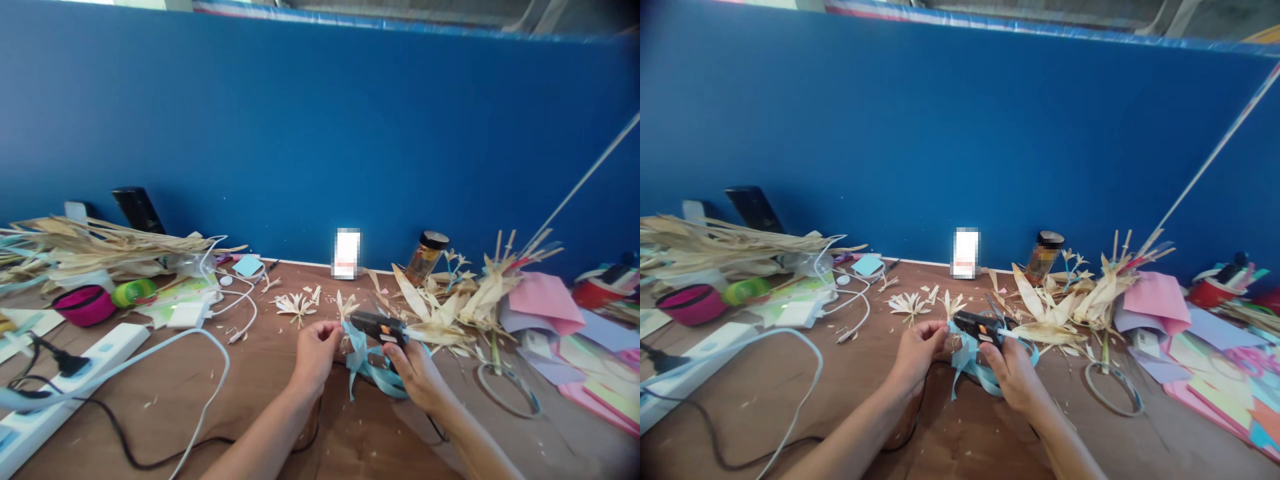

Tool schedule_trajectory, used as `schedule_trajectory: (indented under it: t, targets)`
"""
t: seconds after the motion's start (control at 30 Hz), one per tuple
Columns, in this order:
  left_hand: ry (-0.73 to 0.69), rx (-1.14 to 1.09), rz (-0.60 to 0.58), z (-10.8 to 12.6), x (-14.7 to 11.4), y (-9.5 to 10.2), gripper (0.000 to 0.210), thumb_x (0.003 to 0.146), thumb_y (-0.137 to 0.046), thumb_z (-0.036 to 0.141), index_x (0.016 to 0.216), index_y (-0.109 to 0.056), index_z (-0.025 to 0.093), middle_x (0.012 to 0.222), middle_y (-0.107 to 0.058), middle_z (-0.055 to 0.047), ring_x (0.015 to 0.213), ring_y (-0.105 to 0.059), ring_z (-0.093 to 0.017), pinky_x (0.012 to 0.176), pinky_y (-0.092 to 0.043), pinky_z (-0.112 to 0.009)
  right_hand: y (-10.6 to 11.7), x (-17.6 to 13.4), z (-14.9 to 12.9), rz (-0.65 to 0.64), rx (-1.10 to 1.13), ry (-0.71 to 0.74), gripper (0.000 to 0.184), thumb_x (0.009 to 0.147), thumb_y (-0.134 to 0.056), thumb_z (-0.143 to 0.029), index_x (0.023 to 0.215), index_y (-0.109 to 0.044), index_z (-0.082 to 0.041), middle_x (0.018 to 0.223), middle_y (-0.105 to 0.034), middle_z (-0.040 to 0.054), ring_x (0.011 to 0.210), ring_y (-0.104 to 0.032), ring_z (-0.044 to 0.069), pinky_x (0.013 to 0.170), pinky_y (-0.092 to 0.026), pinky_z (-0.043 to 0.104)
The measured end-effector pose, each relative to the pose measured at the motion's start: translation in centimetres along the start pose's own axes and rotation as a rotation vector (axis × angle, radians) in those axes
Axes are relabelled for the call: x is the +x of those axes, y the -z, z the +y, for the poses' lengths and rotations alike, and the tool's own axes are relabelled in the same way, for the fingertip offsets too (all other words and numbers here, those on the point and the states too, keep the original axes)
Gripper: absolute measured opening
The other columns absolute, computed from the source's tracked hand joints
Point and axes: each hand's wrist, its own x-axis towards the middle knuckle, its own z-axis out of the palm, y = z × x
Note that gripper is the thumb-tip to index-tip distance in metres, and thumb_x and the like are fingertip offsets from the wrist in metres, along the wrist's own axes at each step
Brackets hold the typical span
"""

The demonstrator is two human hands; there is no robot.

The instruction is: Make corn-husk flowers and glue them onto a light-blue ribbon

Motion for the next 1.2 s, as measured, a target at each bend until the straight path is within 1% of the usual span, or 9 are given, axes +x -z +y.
schedule_trajectory:
  t: [0.2, 0.33, 0.47, 0.53, 0.6, 0.7, 0.83, 1.07, 1.2]
  targets:
    - [0.013, -0.027, -0.013, 0.4, -0.2, -0.1, 0.022, 0.060, -0.068, 0.029, 0.071, -0.067, 0.010, 0.052, -0.058, 0.001, 0.043, -0.044, -0.006, 0.045, -0.035, -0.018, 0.3, 0.1, 0.4, 0.002, 0.028, -0.010, 0.036, 0.087, -0.033, -0.040, 0.077, -0.056, -0.015, 0.062, -0.057, 0.0007, 0.057, -0.050, 0.015, 0.053, -0.038, 0.024]
    - [0.023, -0.019, -0.034, 0.6, -0.4, 0.0, 0.023, 0.061, -0.068, 0.030, 0.073, -0.066, 0.011, 0.057, -0.061, 0.000, 0.047, -0.047, -0.007, 0.048, -0.038, -0.019, 3.0, -0.3, 0.0, 0.062, 0.039, -0.050, 0.040, 0.088, -0.030, -0.042, 0.073, -0.056, -0.015, 0.066, -0.060, 0.0027, 0.062, -0.054, 0.017, 0.056, -0.041, 0.024]
    - [0.012, 0.010, -0.031, 0.5, -0.4, 0.1, 0.023, 0.063, -0.067, 0.030, 0.075, -0.066, 0.011, 0.056, -0.059, 0.001, 0.048, -0.046, -0.007, 0.049, -0.037, -0.018, 6.4, -3.0, 0.4, 0.108, -0.173, -0.122, 0.030, 0.086, -0.035, -0.039, 0.090, -0.055, -0.016, 0.073, -0.062, 0.0039, 0.070, -0.057, 0.019, 0.064, -0.043, 0.027]
    - [0.017, 0.018, -0.036, 0.5, -0.4, 0.1, 0.022, 0.063, -0.067, 0.030, 0.075, -0.066, 0.011, 0.056, -0.058, 0.002, 0.048, -0.046, -0.007, 0.050, -0.038, -0.018, 7.6, -5.1, 1.8, 0.150, -0.297, -0.223, 0.031, 0.086, -0.035, -0.037, 0.106, -0.048, -0.018, 0.087, -0.063, 0.0062, 0.079, -0.059, 0.021, 0.068, -0.044, 0.029]
    - [0.024, 0.017, -0.028, 0.5, -0.5, 0.1, 0.023, 0.061, -0.068, 0.029, 0.075, -0.066, 0.011, 0.059, -0.060, 0.001, 0.050, -0.048, -0.007, 0.052, -0.039, -0.019, 8.3, -7.2, 3.9, 0.164, -0.420, -0.366, 0.032, 0.086, -0.034, -0.038, 0.108, -0.045, -0.018, 0.094, -0.062, 0.0083, 0.086, -0.059, 0.023, 0.069, -0.044, 0.030]
    - [0.058, -0.007, -0.018, 0.4, -0.5, 0.0, 0.025, 0.058, -0.071, 0.029, 0.074, -0.066, 0.011, 0.062, -0.061, 0.001, 0.052, -0.049, -0.007, 0.054, -0.040, -0.019, 8.7, -9.6, 7.2, 0.195, -0.690, -0.579, 0.031, 0.085, -0.034, -0.037, 0.102, -0.048, -0.016, 0.089, -0.063, 0.0109, 0.086, -0.059, 0.027, 0.067, -0.043, 0.034]
    - [0.093, -0.043, -0.027, 0.6, -0.4, 0.0, 0.026, 0.055, -0.073, 0.029, 0.072, -0.066, 0.012, 0.059, -0.059, 0.002, 0.051, -0.048, -0.006, 0.052, -0.039, -0.017, 8.2, -10.9, 9.8, 0.192, -0.913, -0.650, 0.029, 0.084, -0.039, -0.033, 0.102, -0.049, -0.013, 0.092, -0.062, 0.0132, 0.089, -0.056, 0.030, 0.070, -0.042, 0.036]
    - [0.146, -0.111, -0.064, 1.1, -0.2, 0.3, 0.025, 0.053, -0.074, 0.030, 0.070, -0.066, 0.012, 0.062, -0.060, 0.002, 0.054, -0.050, -0.006, 0.054, -0.041, -0.017, 7.7, -11.2, 9.6, 0.171, -0.937, -0.645, 0.039, 0.085, -0.037, -0.035, 0.115, -0.045, -0.012, 0.100, -0.059, 0.0147, 0.092, -0.055, 0.031, 0.072, -0.042, 0.038]
    - [0.151, -0.109, -0.069, 1.2, -0.5, 0.3, 0.025, 0.054, -0.074, 0.030, 0.070, -0.066, 0.013, 0.065, -0.062, 0.001, 0.056, -0.052, -0.007, 0.056, -0.042, -0.019, 8.3, -11.5, 8.6, 0.133, -0.920, -0.628, 0.051, 0.083, -0.036, -0.045, 0.126, -0.037, -0.015, 0.102, -0.058, 0.0148, 0.091, -0.056, 0.033, 0.069, -0.043, 0.040]
